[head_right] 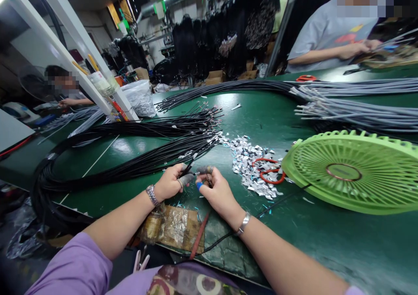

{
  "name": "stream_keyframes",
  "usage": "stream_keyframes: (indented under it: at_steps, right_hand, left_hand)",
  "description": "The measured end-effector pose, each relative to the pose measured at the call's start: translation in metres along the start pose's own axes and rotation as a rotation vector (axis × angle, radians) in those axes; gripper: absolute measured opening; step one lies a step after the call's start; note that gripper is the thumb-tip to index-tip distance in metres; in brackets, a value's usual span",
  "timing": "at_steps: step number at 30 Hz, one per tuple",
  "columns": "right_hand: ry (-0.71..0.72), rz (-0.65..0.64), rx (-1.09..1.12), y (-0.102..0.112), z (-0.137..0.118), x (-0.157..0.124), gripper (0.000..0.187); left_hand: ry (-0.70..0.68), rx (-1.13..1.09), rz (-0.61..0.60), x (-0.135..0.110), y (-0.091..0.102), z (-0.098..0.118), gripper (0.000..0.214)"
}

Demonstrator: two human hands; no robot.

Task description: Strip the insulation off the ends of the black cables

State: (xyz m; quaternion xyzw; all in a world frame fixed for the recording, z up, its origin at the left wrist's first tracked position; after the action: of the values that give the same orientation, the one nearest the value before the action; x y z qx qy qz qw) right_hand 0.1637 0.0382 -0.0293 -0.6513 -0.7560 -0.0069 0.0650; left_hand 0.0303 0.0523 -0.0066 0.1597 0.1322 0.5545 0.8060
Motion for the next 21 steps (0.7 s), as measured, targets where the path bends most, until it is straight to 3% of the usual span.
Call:
stream_keyframes:
  at_steps: [5, 8, 13, 17, 21]
  right_hand:
    - [-0.011, 0.058, -0.041, 0.007, 0.001, 0.002, 0.026]
    - [0.011, 0.002, -0.138, 0.009, -0.003, 0.003, 0.032]
    - [0.151, -0.109, -0.279, 0.005, -0.021, 0.002, 0.028]
    - [0.163, -0.125, -0.316, 0.004, -0.025, 0.001, 0.027]
    - [0.171, -0.126, -0.3, 0.003, -0.023, 0.001, 0.028]
  left_hand:
    - [-0.075, -0.003, 0.163, 0.0, 0.013, 0.003, 0.028]
    - [-0.102, 0.038, 0.22, -0.003, 0.019, 0.006, 0.028]
    - [-0.051, -0.004, 0.165, -0.004, 0.018, 0.01, 0.035]
    - [-0.04, -0.016, 0.122, -0.004, 0.014, 0.011, 0.038]
    - [-0.095, 0.106, 0.116, -0.005, 0.013, 0.011, 0.034]
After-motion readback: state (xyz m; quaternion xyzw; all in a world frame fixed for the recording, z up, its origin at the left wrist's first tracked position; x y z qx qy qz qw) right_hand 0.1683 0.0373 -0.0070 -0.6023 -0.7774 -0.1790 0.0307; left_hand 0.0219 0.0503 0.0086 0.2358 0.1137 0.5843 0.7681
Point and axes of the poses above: each hand's wrist, its own x-axis towards the middle knuckle, its own y-axis out of the back of the hand, z = x × y, the point moved 6 cm from there along x, towards the middle knuckle, and after that the axes turned 4 degrees about y, right-handed, at the moved point
